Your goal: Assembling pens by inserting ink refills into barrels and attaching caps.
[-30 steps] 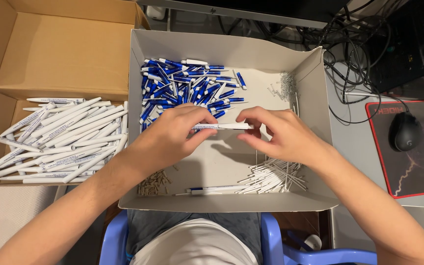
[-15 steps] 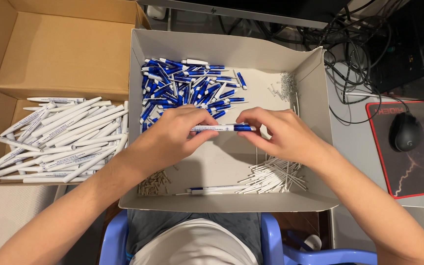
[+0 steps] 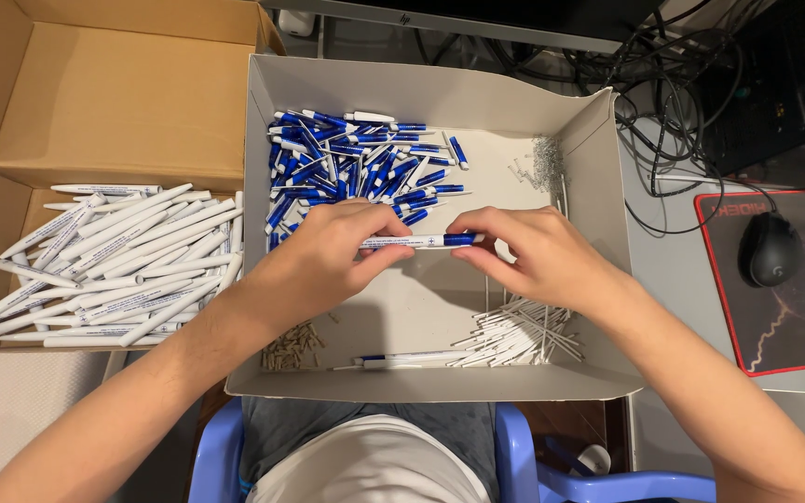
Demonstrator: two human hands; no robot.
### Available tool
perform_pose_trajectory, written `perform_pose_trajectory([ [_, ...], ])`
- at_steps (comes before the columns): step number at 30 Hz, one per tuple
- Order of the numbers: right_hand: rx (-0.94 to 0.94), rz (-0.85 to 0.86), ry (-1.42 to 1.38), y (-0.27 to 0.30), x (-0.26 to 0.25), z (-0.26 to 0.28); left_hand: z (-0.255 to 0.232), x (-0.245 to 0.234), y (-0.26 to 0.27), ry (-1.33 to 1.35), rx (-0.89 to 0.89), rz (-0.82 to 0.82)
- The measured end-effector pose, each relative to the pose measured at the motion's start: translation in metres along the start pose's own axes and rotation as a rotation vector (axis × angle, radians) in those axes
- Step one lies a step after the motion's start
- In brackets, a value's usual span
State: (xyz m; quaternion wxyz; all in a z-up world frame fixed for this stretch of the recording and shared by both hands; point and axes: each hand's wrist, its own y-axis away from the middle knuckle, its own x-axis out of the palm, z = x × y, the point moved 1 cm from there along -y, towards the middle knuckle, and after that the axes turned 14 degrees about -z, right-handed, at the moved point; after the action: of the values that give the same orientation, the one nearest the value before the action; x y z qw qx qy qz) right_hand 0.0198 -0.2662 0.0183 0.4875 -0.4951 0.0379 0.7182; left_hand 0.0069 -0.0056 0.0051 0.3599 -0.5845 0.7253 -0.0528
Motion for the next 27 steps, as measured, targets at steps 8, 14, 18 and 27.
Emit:
perform_pose_trajectory([
  [8,0.014,0.009,0.002,-0.001,0.000,0.001,0.001,0.000,0.000,-0.002,-0.007,0.009],
  [14,0.011,0.013,0.023,0.003,0.002,-0.009,0.001,0.001,0.000,-0.006,-0.012,0.012],
  [18,0.005,-0.003,0.008,-0.005,-0.002,0.006,0.000,0.000,0.000,-0.002,-0.011,0.004],
  [27,0.008,0.010,0.048,0.001,0.002,-0.006,0.000,0.002,0.000,-0.004,0.009,0.010],
])
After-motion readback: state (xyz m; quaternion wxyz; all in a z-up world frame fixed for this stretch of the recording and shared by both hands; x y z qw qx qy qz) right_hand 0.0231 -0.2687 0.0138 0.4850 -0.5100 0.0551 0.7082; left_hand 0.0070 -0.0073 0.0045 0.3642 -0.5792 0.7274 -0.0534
